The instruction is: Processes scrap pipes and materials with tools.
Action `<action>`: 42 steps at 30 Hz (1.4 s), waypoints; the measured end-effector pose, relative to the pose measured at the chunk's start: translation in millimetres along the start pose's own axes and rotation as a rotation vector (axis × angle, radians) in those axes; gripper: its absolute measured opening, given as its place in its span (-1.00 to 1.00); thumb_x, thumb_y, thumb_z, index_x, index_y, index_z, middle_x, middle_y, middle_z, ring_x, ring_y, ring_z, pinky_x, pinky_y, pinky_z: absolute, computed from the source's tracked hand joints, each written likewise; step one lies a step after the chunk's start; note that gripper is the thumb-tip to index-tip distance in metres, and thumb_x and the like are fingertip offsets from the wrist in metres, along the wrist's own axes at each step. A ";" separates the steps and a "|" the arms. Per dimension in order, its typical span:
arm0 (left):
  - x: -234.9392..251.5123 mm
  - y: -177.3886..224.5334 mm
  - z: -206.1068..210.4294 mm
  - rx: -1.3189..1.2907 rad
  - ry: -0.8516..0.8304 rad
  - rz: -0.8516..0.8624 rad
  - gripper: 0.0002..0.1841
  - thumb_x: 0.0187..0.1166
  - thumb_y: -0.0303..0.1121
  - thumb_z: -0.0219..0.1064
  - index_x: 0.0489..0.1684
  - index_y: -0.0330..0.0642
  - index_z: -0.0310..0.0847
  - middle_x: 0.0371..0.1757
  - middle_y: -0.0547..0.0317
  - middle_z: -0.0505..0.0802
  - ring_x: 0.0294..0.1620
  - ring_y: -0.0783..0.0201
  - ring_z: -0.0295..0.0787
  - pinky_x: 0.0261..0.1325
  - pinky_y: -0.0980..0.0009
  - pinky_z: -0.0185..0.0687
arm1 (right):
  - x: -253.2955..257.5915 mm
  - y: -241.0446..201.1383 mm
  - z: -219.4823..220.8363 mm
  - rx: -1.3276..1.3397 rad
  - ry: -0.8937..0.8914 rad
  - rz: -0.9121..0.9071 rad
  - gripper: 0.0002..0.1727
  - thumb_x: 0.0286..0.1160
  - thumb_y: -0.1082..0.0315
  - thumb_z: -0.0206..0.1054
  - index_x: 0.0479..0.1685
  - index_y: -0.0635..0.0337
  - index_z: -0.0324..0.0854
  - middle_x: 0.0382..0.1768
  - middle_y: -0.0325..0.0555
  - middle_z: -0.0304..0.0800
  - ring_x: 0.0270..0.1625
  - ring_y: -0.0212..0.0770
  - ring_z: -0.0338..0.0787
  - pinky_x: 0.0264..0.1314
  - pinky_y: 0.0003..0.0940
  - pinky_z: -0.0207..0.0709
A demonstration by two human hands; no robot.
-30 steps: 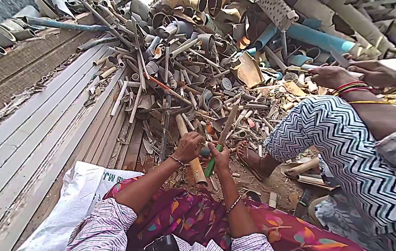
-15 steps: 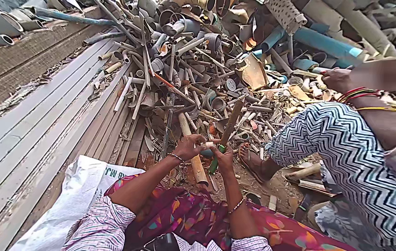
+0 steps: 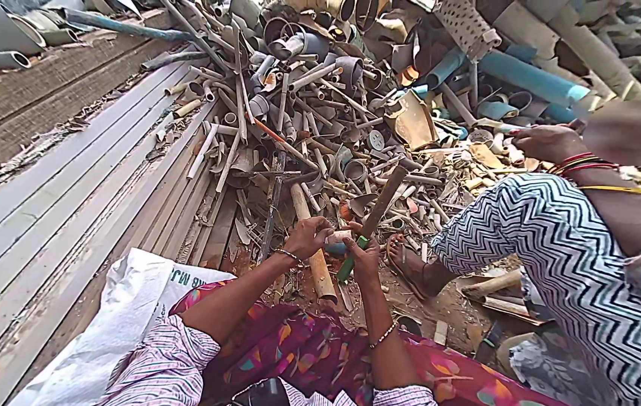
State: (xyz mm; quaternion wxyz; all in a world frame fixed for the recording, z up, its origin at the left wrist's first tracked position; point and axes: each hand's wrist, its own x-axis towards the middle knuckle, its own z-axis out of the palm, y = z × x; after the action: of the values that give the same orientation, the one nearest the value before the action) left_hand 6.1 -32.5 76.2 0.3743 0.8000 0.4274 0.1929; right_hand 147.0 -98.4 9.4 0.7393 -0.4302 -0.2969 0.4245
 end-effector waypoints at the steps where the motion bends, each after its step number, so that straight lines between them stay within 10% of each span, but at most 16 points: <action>1: -0.5 1.8 -0.9 0.002 0.030 -0.015 -0.76 0.74 -0.41 0.26 0.01 -0.46 0.73 -0.09 -0.18 0.87 -0.05 0.11 0.81 0.21 0.16 0.63 | 0.4 0.9 -0.8 0.006 -0.001 -0.001 -0.65 0.35 0.75 0.27 0.15 0.46 0.58 -0.22 -0.18 0.89 -0.63 -0.56 0.58 -0.58 -0.64 0.50; 6: -1.1 5.4 -2.4 -0.015 0.077 -0.054 -0.81 0.59 -0.40 0.45 -0.10 -0.40 0.74 -0.16 -0.03 0.87 -0.15 0.23 0.78 0.08 0.24 0.65 | 0.8 1.3 -1.9 0.008 0.003 0.016 -0.64 0.37 0.73 0.27 0.18 0.44 0.58 -0.23 -0.20 0.87 -0.60 -0.55 0.59 -0.55 -0.63 0.53; 15: -0.1 4.0 -4.8 0.059 0.081 -0.043 -0.79 0.70 -0.53 0.23 0.07 -0.39 0.78 0.01 -0.13 0.90 0.07 0.07 0.85 0.30 0.10 0.64 | 0.8 0.9 -2.1 0.013 -0.003 0.019 -0.63 0.36 0.74 0.26 0.19 0.44 0.57 -0.22 -0.18 0.89 -0.62 -0.54 0.58 -0.57 -0.63 0.51; 25: -0.7 2.6 -7.7 0.246 0.063 -0.033 -0.58 0.73 -0.17 0.29 -0.36 -0.45 0.69 -0.43 -0.18 0.76 -0.29 -0.10 0.73 -0.06 -0.12 0.55 | 1.6 1.7 -2.5 -0.003 -0.007 0.025 -0.65 0.40 0.74 0.25 0.19 0.44 0.57 -0.20 -0.18 0.90 -0.60 -0.54 0.61 -0.54 -0.62 0.54; 32: -1.6 0.3 -4.6 0.128 0.008 0.073 -0.78 0.64 -0.42 0.35 0.07 -0.35 0.81 0.12 -0.15 0.86 0.16 -0.03 0.80 0.35 0.00 0.60 | 2.5 1.1 -3.5 0.005 -0.011 0.014 -0.65 0.39 0.76 0.22 0.18 0.46 0.56 -0.21 -0.17 0.90 -0.62 -0.54 0.59 -0.57 -0.63 0.51; 42: 0.9 -1.0 -2.3 0.151 -0.053 0.105 -0.84 0.58 -0.49 0.37 -0.12 -0.41 0.82 0.21 -0.19 0.81 0.27 -0.05 0.75 0.39 0.01 0.57 | -1.4 4.7 1.7 -0.136 -0.031 -0.126 -0.63 0.30 0.69 0.35 0.15 0.49 0.60 -0.15 -0.19 0.89 -0.49 -0.59 0.65 -0.42 -0.65 0.57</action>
State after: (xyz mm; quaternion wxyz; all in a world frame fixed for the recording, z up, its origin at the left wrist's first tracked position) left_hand 4.5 -30.4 76.9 0.3137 0.8520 0.3881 0.1581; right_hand 143.2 -97.7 5.9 0.7290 -0.4531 -0.3631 0.3626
